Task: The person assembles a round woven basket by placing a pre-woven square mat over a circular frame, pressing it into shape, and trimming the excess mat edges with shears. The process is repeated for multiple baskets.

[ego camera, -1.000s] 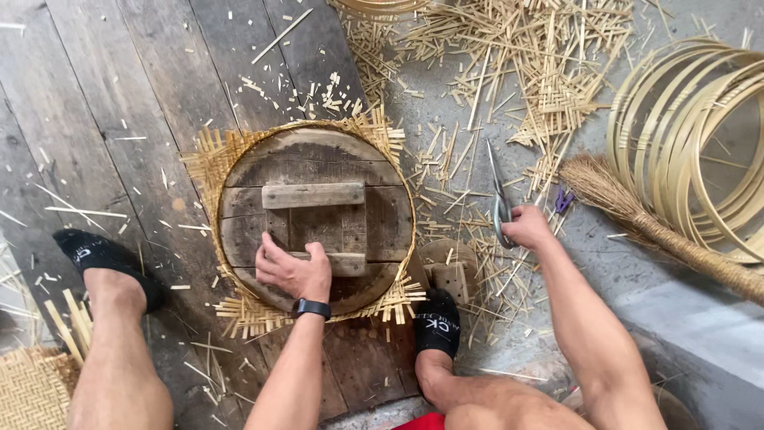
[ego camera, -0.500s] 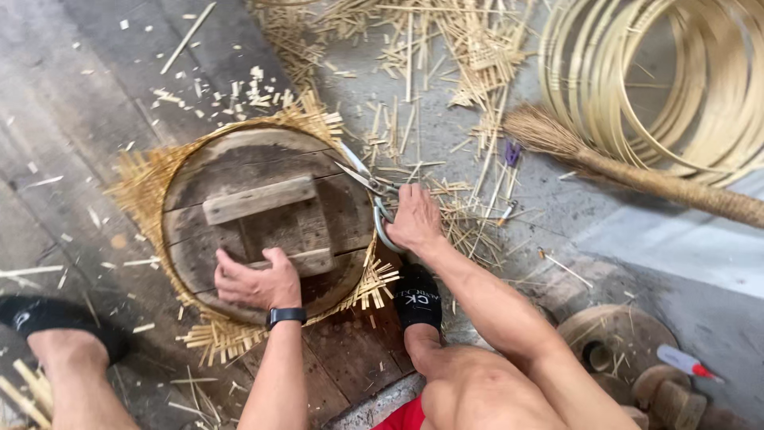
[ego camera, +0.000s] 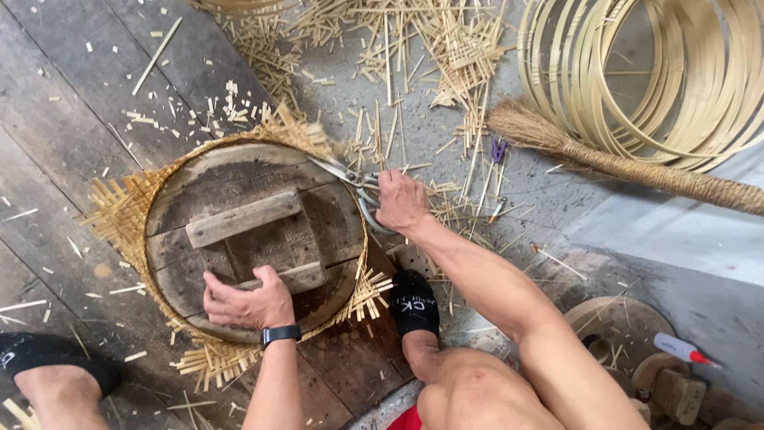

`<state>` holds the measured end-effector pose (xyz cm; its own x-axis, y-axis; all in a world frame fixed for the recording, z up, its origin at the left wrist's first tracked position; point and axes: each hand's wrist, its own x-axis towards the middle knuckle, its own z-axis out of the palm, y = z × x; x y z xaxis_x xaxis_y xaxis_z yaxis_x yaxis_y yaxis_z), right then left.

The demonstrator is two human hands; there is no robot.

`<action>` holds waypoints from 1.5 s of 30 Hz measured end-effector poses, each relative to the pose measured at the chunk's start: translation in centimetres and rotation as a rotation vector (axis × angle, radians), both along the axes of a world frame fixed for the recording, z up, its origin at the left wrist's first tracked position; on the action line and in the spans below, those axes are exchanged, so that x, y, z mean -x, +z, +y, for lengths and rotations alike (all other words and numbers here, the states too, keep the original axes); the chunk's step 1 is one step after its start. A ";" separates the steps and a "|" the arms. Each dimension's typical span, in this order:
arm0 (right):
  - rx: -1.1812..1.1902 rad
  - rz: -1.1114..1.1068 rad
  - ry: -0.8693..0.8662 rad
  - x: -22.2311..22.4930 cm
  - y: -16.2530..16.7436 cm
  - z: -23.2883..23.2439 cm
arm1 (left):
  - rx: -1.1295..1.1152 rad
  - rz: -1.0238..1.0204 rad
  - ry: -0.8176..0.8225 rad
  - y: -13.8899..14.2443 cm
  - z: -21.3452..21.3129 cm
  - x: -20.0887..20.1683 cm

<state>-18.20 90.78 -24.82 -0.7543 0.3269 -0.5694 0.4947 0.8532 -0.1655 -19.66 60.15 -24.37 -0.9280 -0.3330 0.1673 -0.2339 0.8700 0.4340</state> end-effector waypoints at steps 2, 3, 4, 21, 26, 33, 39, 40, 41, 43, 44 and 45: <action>0.006 0.010 0.051 0.1 0.1 0.8 | 0.024 -0.004 0.002 0.0 0.0 0.0; 0.011 0.016 0.078 0.4 0.1 1.2 | 0.027 -0.003 0.005 0.0 0.1 0.1; -0.087 0.259 0.114 0.9 -0.1 1.4 | 0.033 -0.002 0.011 0.0 0.2 0.1; -0.259 0.686 0.457 11.5 0.4 1.9 | 0.012 0.029 0.037 0.5 1.5 2.2; -0.117 0.478 0.392 9.8 -0.5 2.6 | -0.011 -0.092 -0.031 1.8 -0.6 3.6; -0.188 0.597 0.276 2.5 -0.2 2.2 | -0.263 0.019 0.055 2.7 -0.3 3.3; -0.210 0.277 0.296 5.9 -1.0 1.7 | -0.319 -0.037 0.234 1.0 2.4 1.8; -0.163 0.298 0.273 6.1 -1.0 2.0 | -0.315 -0.036 0.236 1.0 2.2 1.8; -0.113 0.318 0.247 6.1 -0.8 2.2 | -0.309 -0.036 0.236 1.0 2.1 1.9; -0.085 0.277 0.220 6.1 -0.5 2.5 | -0.301 -0.048 0.226 1.2 1.8 2.2; -0.071 0.254 0.210 6.3 -0.4 2.5 | -0.296 -0.056 0.224 1.3 1.8 2.2; -0.148 0.413 0.281 6.6 -0.3 2.4 | -0.290 -0.053 0.223 1.4 1.8 2.3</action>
<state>-24.85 93.16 -25.15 -0.9765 0.1342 -0.1684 0.1624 0.9725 -0.1667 -21.98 61.97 -22.93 -0.8320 -0.5547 -0.0103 -0.4328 0.6374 0.6375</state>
